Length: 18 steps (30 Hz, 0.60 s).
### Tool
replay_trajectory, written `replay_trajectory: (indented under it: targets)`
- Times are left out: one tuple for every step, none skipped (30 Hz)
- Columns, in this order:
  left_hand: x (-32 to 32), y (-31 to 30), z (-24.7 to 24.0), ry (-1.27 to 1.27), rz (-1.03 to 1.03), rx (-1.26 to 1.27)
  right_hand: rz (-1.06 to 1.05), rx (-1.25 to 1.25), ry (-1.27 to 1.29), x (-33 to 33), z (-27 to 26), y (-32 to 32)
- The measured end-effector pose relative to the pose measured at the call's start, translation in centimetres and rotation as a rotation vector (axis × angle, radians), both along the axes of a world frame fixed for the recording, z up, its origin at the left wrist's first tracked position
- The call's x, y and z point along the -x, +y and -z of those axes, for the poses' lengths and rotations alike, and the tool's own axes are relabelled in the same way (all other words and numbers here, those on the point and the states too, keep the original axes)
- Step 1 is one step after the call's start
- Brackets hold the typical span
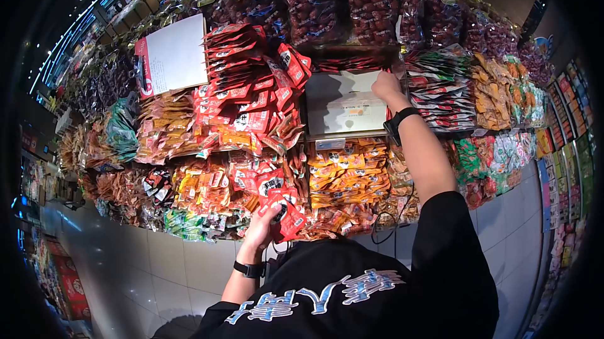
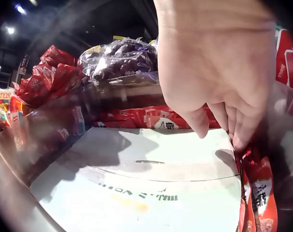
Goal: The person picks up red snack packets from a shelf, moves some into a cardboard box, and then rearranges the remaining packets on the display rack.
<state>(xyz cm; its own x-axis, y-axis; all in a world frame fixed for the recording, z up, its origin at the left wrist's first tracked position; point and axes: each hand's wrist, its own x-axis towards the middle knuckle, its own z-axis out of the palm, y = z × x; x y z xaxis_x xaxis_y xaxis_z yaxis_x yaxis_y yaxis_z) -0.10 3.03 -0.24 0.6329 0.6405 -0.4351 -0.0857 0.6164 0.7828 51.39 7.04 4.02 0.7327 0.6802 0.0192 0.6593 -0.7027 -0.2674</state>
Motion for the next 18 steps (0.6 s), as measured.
replay_trajectory:
  targets:
    - [-0.3, -0.1, -0.1, 0.003, -0.001, -0.005, -0.013, 0.005, 0.016, 0.2, -0.4, -0.1]
    - [-0.5, -0.3, 0.0, -0.004, 0.004, -0.008, -0.028, 0.012, 0.032, 0.6, -0.7, -0.2]
    - [-0.8, -0.5, 0.1, -0.012, 0.005, -0.012, -0.048, 0.019, 0.047, 1.4, -1.4, -0.5]
    - [-1.1, -0.6, -0.1, -0.021, 0.001, -0.015, -0.085, -0.060, -0.011, 1.9, -2.2, -1.0]
    - [-1.2, -0.7, -0.6, -0.063, 0.035, -0.044, -0.130, -0.139, -0.066, 2.7, -2.9, -1.5]
    - [-1.4, -0.7, -1.0, -0.024, 0.066, -0.054, -0.182, -0.219, -0.115, 4.0, -3.7, -2.1]
    - [-1.5, -0.7, -1.3, 0.018, 0.093, -0.062, -0.260, -0.404, 0.056, 6.0, -5.8, -3.4]
    - [-1.6, -0.7, -1.6, 0.058, 0.121, -0.070, -0.333, -0.586, 0.234, 8.5, -8.9, -5.4]
    - [-1.8, -0.8, -2.2, 0.089, 0.128, -0.075, -0.426, -0.778, 0.326, 12.2, -12.0, -7.7]
    - [-2.1, -0.6, -2.0, 0.060, 0.116, -0.103, -0.540, -0.884, 0.293, 14.5, -14.4, -10.3]
    - [-2.3, -0.7, -1.5, 0.030, 0.113, -0.122, -0.671, -1.052, 0.269, 18.3, -17.5, -13.0]
    - [-2.5, -1.0, -1.0, 0.001, 0.118, -0.134, -0.623, -1.275, 0.236, 19.9, -18.5, -14.7]
    - [-2.7, -1.0, -1.3, 0.067, 0.144, -0.159, -0.558, -1.492, 0.197, 21.1, -19.3, -16.3]
    - [-2.9, -1.0, -0.5, 0.057, 0.166, -0.150, -0.790, -1.640, 0.206, 23.0, -20.6, -17.3]
    - [-3.2, -1.1, 0.0, 0.046, 0.166, -0.115, -1.024, -1.779, 0.215, 25.2, -22.1, -18.0]
    - [-3.6, -1.2, 0.5, 0.037, 0.170, -0.084, -1.261, -1.912, 0.223, 26.5, -23.5, -19.4]
    - [-3.9, -1.3, 0.7, 0.058, 0.183, -0.078, -1.295, -1.568, 0.182, 25.9, -24.7, -23.3]
    - [-4.3, -1.5, 0.7, 0.080, 0.193, -0.076, -1.233, -1.652, 0.099, 27.1, -24.9, -23.2]
